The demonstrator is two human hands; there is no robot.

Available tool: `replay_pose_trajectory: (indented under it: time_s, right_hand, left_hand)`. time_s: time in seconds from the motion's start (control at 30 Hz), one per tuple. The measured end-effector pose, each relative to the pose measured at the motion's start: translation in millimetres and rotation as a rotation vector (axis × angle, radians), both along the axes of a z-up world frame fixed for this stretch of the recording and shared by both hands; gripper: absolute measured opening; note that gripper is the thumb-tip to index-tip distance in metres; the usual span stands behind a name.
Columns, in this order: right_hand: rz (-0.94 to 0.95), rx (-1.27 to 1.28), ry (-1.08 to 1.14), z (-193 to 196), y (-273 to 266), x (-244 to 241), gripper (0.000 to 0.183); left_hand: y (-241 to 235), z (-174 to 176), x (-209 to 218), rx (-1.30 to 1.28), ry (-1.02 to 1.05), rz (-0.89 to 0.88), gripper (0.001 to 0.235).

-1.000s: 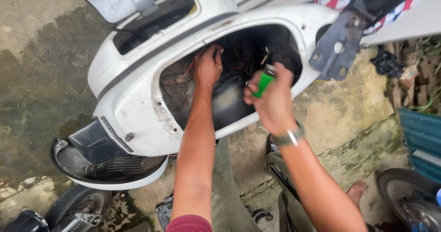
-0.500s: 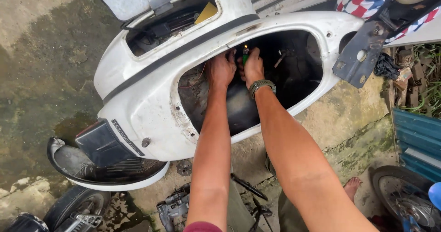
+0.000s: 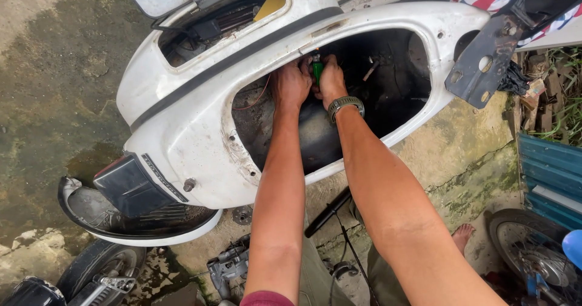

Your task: The person works on the wiring inside the rear storage compartment of a white scooter, using a lighter to heat-shrink a wire connection. They then move to the engine area to connect wires to a small electrical component.

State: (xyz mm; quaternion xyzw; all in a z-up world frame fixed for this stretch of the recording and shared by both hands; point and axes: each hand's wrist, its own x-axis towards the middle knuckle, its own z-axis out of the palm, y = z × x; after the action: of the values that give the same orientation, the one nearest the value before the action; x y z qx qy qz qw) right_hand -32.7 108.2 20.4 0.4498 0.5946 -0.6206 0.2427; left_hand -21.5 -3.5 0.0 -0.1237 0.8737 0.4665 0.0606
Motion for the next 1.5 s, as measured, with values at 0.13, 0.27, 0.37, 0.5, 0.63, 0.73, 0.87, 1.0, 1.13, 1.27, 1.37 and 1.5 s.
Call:
replay_pose_trajectory:
  time_s: [0.13, 0.27, 0.37, 0.5, 0.63, 0.73, 0.87, 1.0, 1.13, 1.27, 1.37, 1.5]
  right_hand:
    - [0.029, 0.007, 0.012, 0.1, -0.8, -0.2, 0.043]
    - [0.053, 0.001, 0.010, 0.4, -0.2, -0.7, 0.046]
    - [-0.016, -0.043, 0.020, 2.5, 1.4, -0.5, 0.050]
    - [0.049, 0.015, 0.013, 5.9, -0.1, -2.4, 0.049]
    - [0.048, 0.039, -0.012, 6.4, -1.9, -1.4, 0.046]
    - [0.075, 0.041, -0.014, 5.2, 0.6, -1.4, 0.048]
    - [0.120, 0.053, 0.004, 3.5, 0.5, -2.9, 0.047]
    - [0.140, 0.076, 0.009, 10.1, -0.9, -4.8, 0.049]
    - [0.006, -0.008, 0.011, 33.9, -1.4, -6.9, 0.059]
    - [-0.208, -0.154, 0.042, 51.8, -3.8, -9.7, 0.056]
    - [-0.220, -0.264, 0.107, 50.6, -8.0, -6.9, 0.031]
    - [-0.129, -0.063, 0.224, 44.4, -15.4, -2.0, 0.016]
  left_hand:
    - [-0.9, -0.2, 0.2, 0.023, -0.023, 0.006, 0.024]
    - [-1.2, 3.3, -2.2, 0.040, -0.089, 0.005, 0.023]
    - [-2.6, 9.0, -1.8, 0.088, -0.142, 0.027, 0.022]
    - [-2.9, 11.5, -1.8, 0.149, -0.136, 0.056, 0.023]
    - [-2.0, 6.0, -0.2, 0.089, 0.004, 0.057, 0.024]
    - [-2.2, 6.3, 0.8, 0.117, -0.015, 0.069, 0.024]
    - [-4.5, 12.7, -1.5, 0.197, -0.077, 0.117, 0.024]
    - [-3.3, 13.5, -3.3, 0.244, -0.132, 0.124, 0.021]
    - [-2.2, 7.5, -3.2, 0.151, -0.038, 0.125, 0.027]
    - [-1.3, 8.0, -1.0, 0.144, -0.076, 0.138, 0.026]
    - [-2.0, 9.0, -0.2, 0.182, -0.069, 0.146, 0.027]
    - [2.0, 1.2, -1.3, 0.088, -0.078, 0.128, 0.036]
